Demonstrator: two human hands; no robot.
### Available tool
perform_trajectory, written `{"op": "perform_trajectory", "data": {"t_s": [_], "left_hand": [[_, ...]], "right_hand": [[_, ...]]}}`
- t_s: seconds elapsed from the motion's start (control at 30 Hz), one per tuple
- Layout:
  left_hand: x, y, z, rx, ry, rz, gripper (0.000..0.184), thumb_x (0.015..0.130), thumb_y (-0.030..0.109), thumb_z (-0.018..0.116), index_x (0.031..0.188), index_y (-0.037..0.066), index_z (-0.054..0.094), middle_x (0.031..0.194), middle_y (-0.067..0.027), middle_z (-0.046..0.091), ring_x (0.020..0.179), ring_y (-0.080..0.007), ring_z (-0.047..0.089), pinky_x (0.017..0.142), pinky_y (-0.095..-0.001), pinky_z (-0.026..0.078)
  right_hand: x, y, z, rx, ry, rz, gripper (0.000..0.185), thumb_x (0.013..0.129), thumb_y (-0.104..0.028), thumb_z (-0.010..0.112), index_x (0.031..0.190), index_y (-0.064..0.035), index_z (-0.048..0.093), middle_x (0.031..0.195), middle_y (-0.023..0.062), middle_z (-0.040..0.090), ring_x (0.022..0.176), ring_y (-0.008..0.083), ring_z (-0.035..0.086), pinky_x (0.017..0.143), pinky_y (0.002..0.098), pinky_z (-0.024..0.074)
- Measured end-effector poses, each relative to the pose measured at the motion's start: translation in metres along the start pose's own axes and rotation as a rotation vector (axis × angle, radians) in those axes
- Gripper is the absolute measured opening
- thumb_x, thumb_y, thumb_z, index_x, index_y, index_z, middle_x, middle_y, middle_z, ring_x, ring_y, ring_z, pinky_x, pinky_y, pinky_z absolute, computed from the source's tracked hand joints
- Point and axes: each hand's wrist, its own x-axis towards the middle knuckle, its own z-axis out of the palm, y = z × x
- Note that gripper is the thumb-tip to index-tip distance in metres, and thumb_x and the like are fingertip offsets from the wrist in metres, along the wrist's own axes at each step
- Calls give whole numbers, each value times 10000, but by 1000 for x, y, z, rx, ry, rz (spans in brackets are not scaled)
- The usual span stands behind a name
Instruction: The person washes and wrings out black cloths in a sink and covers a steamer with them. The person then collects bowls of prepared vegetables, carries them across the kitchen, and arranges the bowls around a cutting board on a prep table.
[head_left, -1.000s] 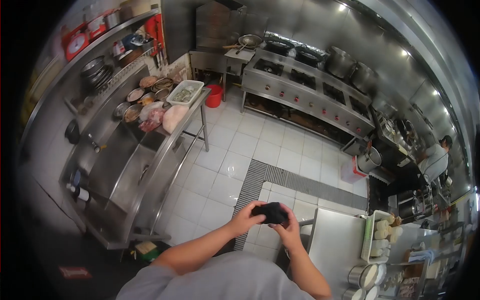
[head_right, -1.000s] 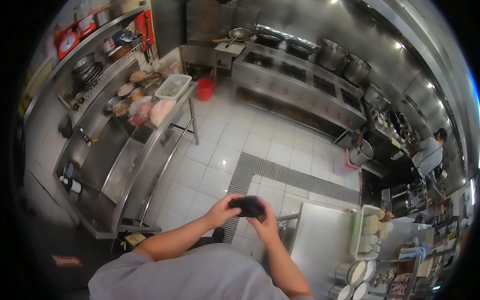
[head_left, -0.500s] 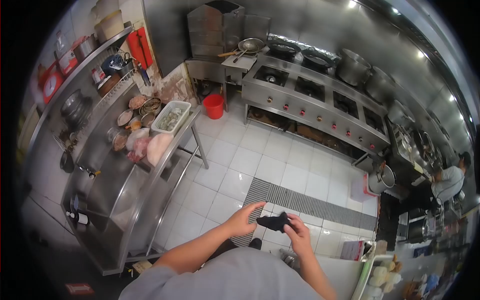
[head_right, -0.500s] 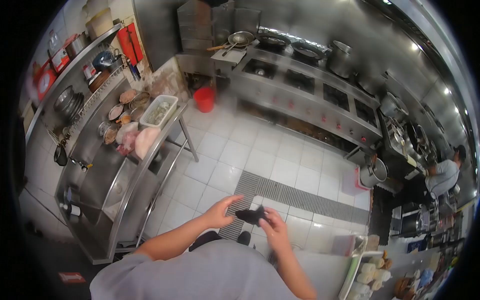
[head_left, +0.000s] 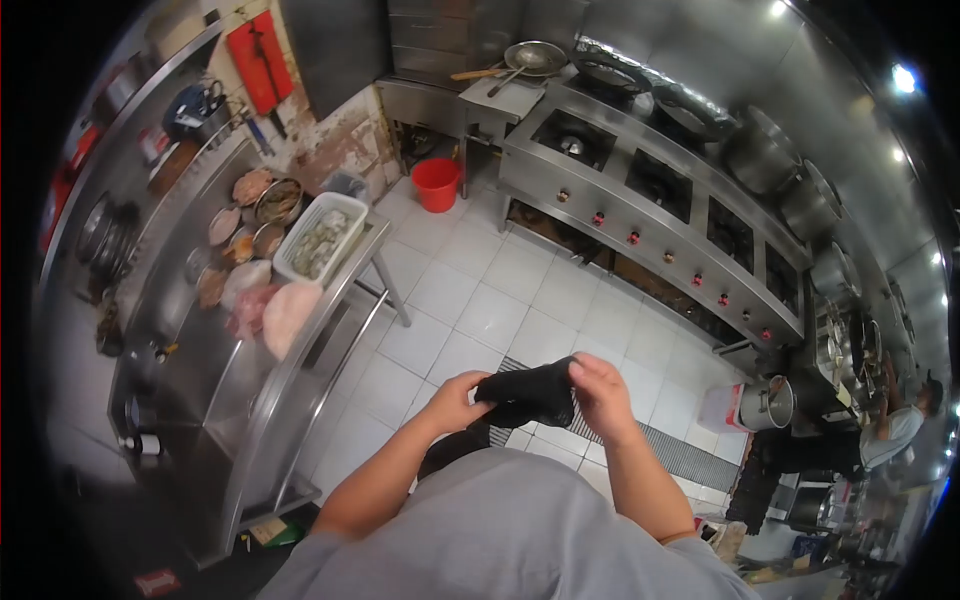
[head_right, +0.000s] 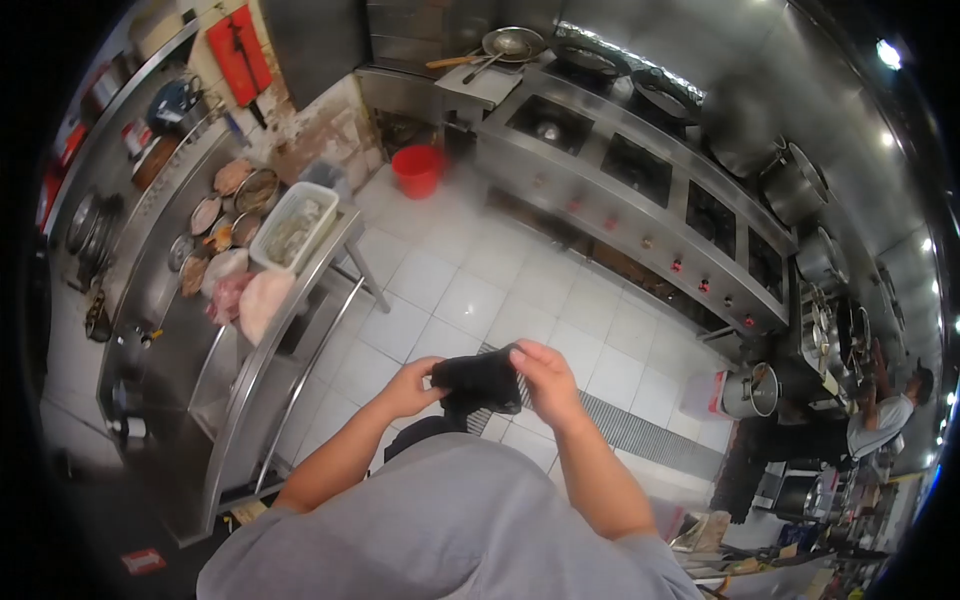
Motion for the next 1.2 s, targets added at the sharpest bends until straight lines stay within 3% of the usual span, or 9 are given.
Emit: {"op": "perform_trajectory", "data": {"t_s": [0.2, 0.27, 0.43, 0.6, 0.67, 0.73, 0.83, 0.97, 1.2], "left_hand": [[120, -6, -13, 4, -134, -58, 344, 855, 98, 756, 1182, 32, 672, 1160, -126, 705, 1075, -248, 666, 893, -360, 533], [154, 12, -7, -1, 220, -21, 458, 886, 52, 726, 1326, 44, 600, 1303, -134, 648, 1215, -219, 600, 1014, -405, 486], [238, 28, -20, -51, -135, 183, 800, 870, 199, 783, 1530, 50, 355, 1339, -127, 587, 1266, -268, 563, 1080, -429, 440], [290, 99, -18, -305, 110, 183, 1196, 731, 327, 897, 1617, 76, 133, 1448, -250, 464, 1362, -355, 475, 1154, -483, 352], [300, 111, -32, 533, 270, 226, 1243, 701, 273, 916, 1614, 32, 108, 1577, -332, 254, 1460, -464, 322, 1174, -523, 320], [310, 106, -44, 614, 332, 192, 1150, 691, 246, 910, 1603, 85, 228, 1605, -379, 114, 1481, -537, 216, 1180, -570, 288], [324, 86, -69, 843, 623, 281, 674, 719, 251, 867, 1349, 219, 631, 1589, -286, 279, 1456, -466, 327, 1158, -576, 324], [340, 78, -120, 1004, 745, 307, 329, 765, 193, 824, 1088, 204, 758, 1358, -54, 622, 1326, -269, 525, 1098, -524, 399], [404, 69, -229, 681, 682, 301, 288, 788, 193, 814, 1062, 131, 748, 1189, -19, 691, 1145, -241, 640, 984, -429, 489]], "right_hand": [[52, -47, -43, -112, 211, -71, 126, 972, -142, 650, 981, -24, 691, 907, 3, 689, 830, 91, 591, 775, 250, 455], [74, -57, -56, -55, 206, -76, 200, 967, -137, 657, 1123, -15, 682, 969, -2, 693, 819, 67, 578, 744, 227, 436], [152, -65, -100, -52, 59, 37, 396, 973, -96, 635, 1354, -12, 569, 1197, 30, 668, 1030, 109, 597, 877, 264, 455], [255, -93, -119, -17, -243, 184, 541, 981, -72, 599, 1486, 8, 423, 1410, 113, 572, 1272, 183, 553, 1057, 336, 444], [295, -103, -115, -27, -304, 205, 525, 984, -116, 589, 1470, 8, 434, 1378, 125, 590, 1255, 207, 573, 1049, 355, 458], [336, -114, -105, 246, -260, 346, 493, 986, -163, 578, 1436, 4, 464, 1339, 121, 606, 1222, 232, 597, 1015, 373, 486], [390, -112, -85, 361, -306, 461, 362, 984, -174, 565, 1313, -21, 555, 1238, 110, 656, 1143, 235, 639, 950, 384, 522], [456, -91, -57, 441, -339, 615, 247, 986, -183, 563, 1180, -43, 626, 1166, 102, 687, 1084, 232, 656, 961, 387, 516], [563, -118, -20, 354, -449, 597, 329, 977, -239, 545, 1192, -3, 627, 1195, 137, 677, 1096, 257, 641, 956, 402, 501]]}}
